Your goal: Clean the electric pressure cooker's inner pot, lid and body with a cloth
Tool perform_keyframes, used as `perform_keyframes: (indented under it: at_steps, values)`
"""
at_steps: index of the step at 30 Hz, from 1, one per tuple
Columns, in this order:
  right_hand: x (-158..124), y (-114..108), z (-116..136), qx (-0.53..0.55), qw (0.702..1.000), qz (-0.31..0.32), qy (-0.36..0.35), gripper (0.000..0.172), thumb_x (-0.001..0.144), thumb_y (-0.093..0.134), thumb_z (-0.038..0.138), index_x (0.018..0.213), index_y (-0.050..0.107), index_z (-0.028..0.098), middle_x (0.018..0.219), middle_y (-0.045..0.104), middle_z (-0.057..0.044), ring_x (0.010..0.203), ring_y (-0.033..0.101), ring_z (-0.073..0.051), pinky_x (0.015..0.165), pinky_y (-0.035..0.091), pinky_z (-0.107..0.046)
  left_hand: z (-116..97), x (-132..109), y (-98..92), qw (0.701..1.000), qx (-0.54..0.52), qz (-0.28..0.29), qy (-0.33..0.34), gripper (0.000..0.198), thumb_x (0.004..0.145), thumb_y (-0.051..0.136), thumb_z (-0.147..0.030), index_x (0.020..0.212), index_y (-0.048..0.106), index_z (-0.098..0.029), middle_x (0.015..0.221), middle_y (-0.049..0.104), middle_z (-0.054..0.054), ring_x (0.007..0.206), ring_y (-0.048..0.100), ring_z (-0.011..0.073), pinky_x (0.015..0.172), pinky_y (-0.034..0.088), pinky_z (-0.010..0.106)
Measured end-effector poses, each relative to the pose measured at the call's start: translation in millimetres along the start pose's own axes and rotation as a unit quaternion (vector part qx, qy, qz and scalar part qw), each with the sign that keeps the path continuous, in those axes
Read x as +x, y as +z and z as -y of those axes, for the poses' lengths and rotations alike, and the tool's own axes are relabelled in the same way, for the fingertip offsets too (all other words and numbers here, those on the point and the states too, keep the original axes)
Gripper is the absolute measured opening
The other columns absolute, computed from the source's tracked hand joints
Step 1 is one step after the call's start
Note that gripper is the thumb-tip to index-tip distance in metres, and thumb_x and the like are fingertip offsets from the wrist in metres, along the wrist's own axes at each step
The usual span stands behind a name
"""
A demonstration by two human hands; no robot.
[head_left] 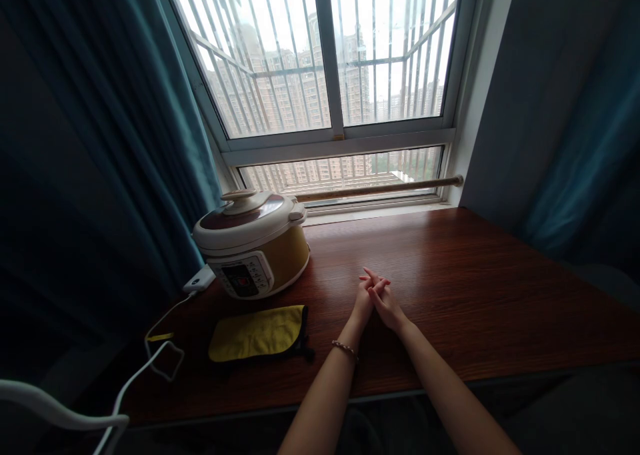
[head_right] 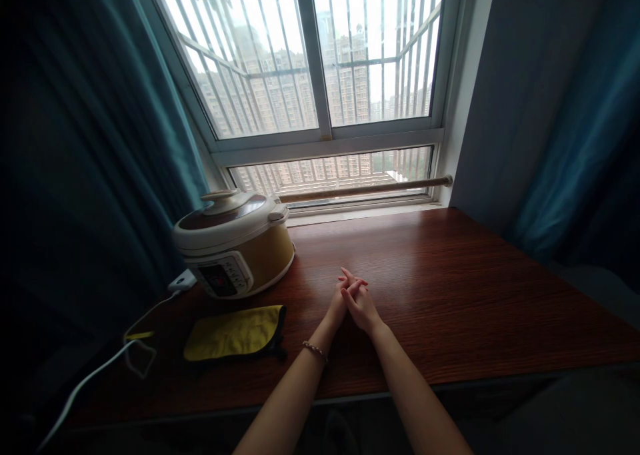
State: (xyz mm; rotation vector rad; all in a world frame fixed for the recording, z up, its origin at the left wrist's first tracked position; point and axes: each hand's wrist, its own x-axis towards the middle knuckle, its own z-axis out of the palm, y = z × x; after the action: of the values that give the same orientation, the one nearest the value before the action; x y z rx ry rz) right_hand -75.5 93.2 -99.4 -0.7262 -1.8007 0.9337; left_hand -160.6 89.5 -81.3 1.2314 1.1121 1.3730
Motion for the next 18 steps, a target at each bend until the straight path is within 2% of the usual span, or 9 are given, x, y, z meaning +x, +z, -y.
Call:
perform_keyframes:
  at_steps: [18]
  values:
    - [0.0, 0.1, -1.5, -0.004, 1.0, -0.002, -0.003, 0.059, 0.088, 0.034, 0.053, 0.139, 0.029, 0.024, 0.121, 0.055, -0.009, 0.11, 0.053, -0.023, 0.096, 0.039, -0.04, -1.2, -1.0, 0.0, 1.0, -0.016, 0.007, -0.001, 0.025, 0.072, 0.06, -0.04, 0.075, 0.07, -0.017, 0.081, 0.066, 0.008, 0.085, 0.061, 0.0218, 0.084, 0.045, 0.033]
